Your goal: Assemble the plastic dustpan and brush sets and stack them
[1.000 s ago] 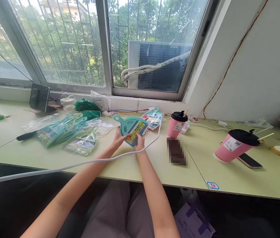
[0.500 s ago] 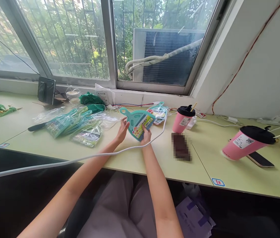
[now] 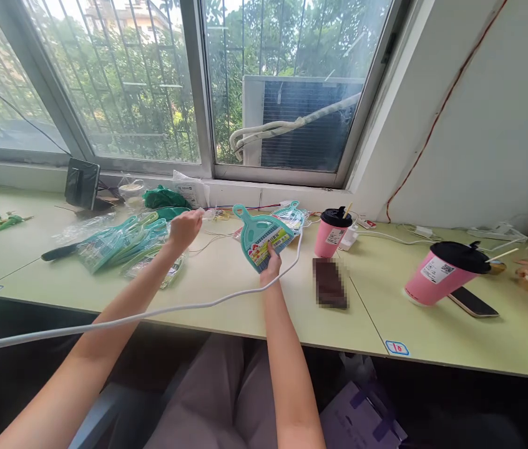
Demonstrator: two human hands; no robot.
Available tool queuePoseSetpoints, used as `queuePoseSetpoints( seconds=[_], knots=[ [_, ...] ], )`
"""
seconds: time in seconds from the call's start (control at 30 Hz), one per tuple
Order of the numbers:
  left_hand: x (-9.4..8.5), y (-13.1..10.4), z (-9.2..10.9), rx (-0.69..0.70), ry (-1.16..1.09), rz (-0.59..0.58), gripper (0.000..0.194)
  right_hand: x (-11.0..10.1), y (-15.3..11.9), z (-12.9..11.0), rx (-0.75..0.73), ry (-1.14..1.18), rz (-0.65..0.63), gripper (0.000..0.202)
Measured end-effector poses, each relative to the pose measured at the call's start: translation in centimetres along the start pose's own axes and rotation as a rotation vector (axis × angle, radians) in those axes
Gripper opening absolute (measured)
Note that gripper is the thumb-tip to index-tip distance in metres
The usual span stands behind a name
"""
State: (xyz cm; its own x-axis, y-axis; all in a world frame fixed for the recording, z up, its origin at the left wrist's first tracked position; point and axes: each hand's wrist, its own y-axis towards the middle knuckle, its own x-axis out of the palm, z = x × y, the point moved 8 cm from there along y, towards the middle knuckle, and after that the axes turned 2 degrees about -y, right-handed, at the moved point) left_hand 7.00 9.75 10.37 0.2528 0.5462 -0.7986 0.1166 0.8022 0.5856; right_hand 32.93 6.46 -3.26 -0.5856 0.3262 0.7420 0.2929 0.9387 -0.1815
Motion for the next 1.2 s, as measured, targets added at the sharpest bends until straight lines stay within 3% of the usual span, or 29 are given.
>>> queuePoseSetpoints(
  seconds=[0.07, 0.1, 0.17, 0.23, 0.3, 0.33, 0.4, 0.5, 0.57, 0.67, 0.73, 0.9, 1.03, 1.2],
  knots=[
    [-2.9, -0.8, 1.2, 0.080, -0.094, 0.114, 0.036, -0.8, 0.1, -1.5, -0.021, 0.064, 0.046, 0.021],
    [-3.1, -1.5, 2.3, 0.169, -0.149, 0.067, 0.035, -1.3, 0.2, -2.3, -0.033, 0.086, 0.065, 0.019],
    [-1.6, -3.8, 5.0, 0.408, -0.239, -0.193, 0.031, -2.3, 0.4, -4.0, -0.062, 0.099, 0.083, 0.016],
    [0.9, -6.5, 6.7, 0.550, -0.300, -0.475, 0.024, -3.0, 0.4, -5.2, -0.087, 0.086, 0.078, 0.016],
    [3.2, -7.9, 7.1, 0.535, -0.330, -0.641, 0.017, -3.3, 0.2, -5.7, -0.097, 0.061, 0.064, 0.017],
    [4.1, -8.0, 7.1, 0.501, -0.323, -0.669, 0.018, -3.2, 0.1, -5.6, -0.095, 0.047, 0.057, 0.017],
    [5.3, -7.4, 6.9, 0.434, -0.254, -0.628, 0.024, -2.9, -0.2, -4.8, -0.082, 0.016, 0.039, 0.018],
    [6.2, -6.2, 7.0, 0.335, -0.121, -0.448, 0.021, -2.5, -0.5, -3.0, -0.052, -0.051, 0.033, 0.020],
    [7.1, -6.1, 7.2, 0.263, -0.113, -0.367, 0.028, -2.7, -0.5, -1.8, -0.031, -0.108, 0.051, 0.020],
    [8.9, -6.9, 7.4, 0.174, -0.144, -0.359, 0.050, -3.4, -0.6, -0.5, -0.001, -0.159, 0.066, 0.022],
    [9.9, -7.4, 7.3, 0.140, -0.112, -0.372, 0.051, -3.9, -0.8, -0.3, 0.003, -0.180, 0.082, 0.021],
    [9.6, -7.2, 7.0, 0.114, -0.028, -0.306, 0.026, -5.0, -1.3, -0.6, 0.083, -0.303, 0.045, 0.019],
    [9.5, -6.7, 5.6, -0.019, -0.119, -0.338, 0.029, -6.3, -1.2, -1.8, 0.027, -0.398, 0.030, 0.026],
    [9.1, -6.1, 4.4, -0.068, -0.272, -0.250, 0.026, -6.8, -1.1, -2.1, -0.038, -0.422, 0.065, 0.021]
  ],
)
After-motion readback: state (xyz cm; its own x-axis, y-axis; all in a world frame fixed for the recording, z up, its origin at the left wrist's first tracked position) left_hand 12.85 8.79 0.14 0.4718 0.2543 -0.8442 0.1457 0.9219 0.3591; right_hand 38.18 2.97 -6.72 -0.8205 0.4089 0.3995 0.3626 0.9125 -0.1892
